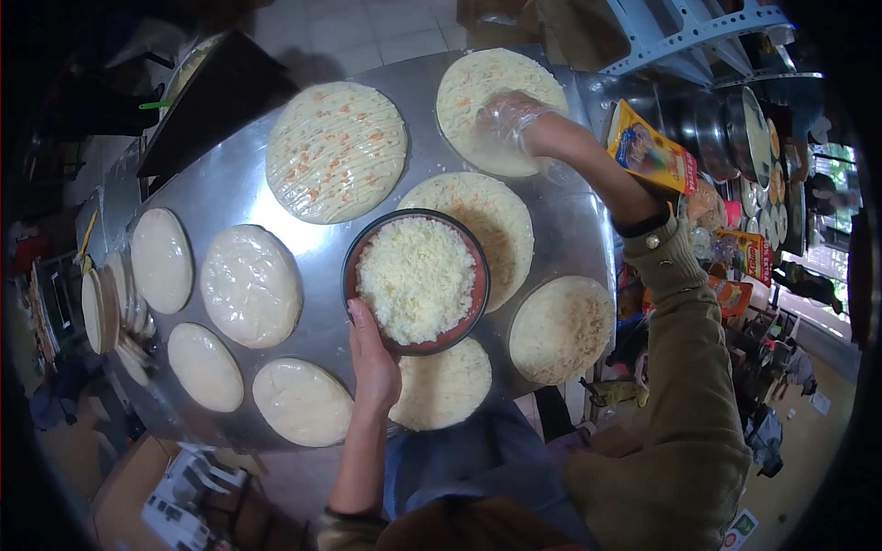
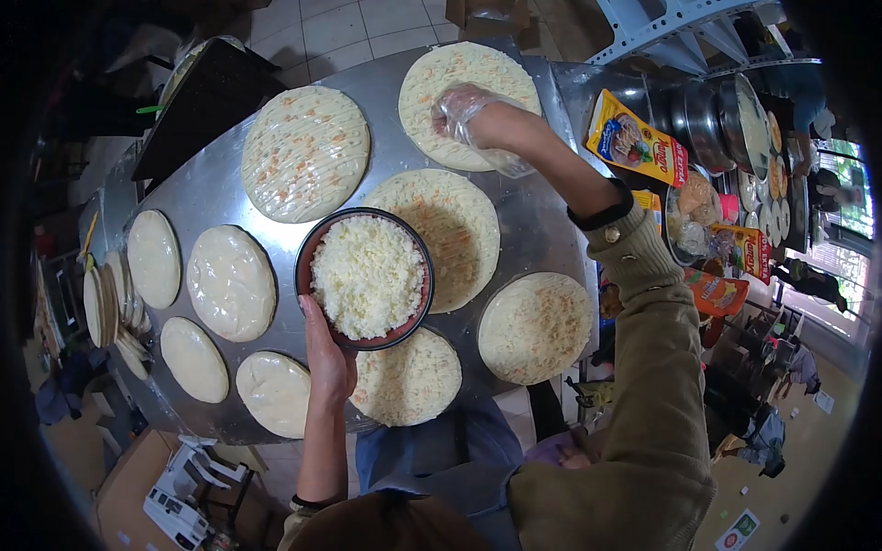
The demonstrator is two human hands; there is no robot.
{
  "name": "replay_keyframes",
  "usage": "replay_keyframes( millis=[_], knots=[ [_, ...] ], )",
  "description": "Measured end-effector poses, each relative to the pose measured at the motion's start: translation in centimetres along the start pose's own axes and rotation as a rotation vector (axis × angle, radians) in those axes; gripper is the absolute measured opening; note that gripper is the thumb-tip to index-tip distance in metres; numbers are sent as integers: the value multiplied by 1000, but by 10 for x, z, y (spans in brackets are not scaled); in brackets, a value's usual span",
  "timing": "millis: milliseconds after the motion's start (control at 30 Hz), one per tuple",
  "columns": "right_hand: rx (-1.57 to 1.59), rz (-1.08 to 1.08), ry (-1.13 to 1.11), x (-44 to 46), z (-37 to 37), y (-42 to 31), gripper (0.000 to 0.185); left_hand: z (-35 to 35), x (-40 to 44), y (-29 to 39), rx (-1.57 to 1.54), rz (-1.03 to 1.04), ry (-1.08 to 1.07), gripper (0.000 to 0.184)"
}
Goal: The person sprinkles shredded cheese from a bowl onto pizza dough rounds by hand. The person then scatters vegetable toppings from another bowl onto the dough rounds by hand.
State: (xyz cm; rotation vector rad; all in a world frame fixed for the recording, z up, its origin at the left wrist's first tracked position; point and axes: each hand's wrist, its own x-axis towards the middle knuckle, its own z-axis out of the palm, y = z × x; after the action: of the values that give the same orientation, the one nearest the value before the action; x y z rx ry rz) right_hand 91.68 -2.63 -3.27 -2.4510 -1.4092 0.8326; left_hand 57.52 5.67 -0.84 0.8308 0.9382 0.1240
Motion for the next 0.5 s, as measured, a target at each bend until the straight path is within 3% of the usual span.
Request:
replay_keyframes(
  millis=[267,367,467,500],
  knots=[
    [-69,-176,385,21,6,47,14,2,2,-4,-17,3,-6,69],
    [-121,-54,370,14,-4,33,14,9,1,1,-27,4,-3,68],
    [40,69,299,2,-9,27,16,11,4,0,-16,31,-9,67],
    [273,39,241,-2,-9,24,17,11,9,-2,-6,45,-28,66]
  ],
)
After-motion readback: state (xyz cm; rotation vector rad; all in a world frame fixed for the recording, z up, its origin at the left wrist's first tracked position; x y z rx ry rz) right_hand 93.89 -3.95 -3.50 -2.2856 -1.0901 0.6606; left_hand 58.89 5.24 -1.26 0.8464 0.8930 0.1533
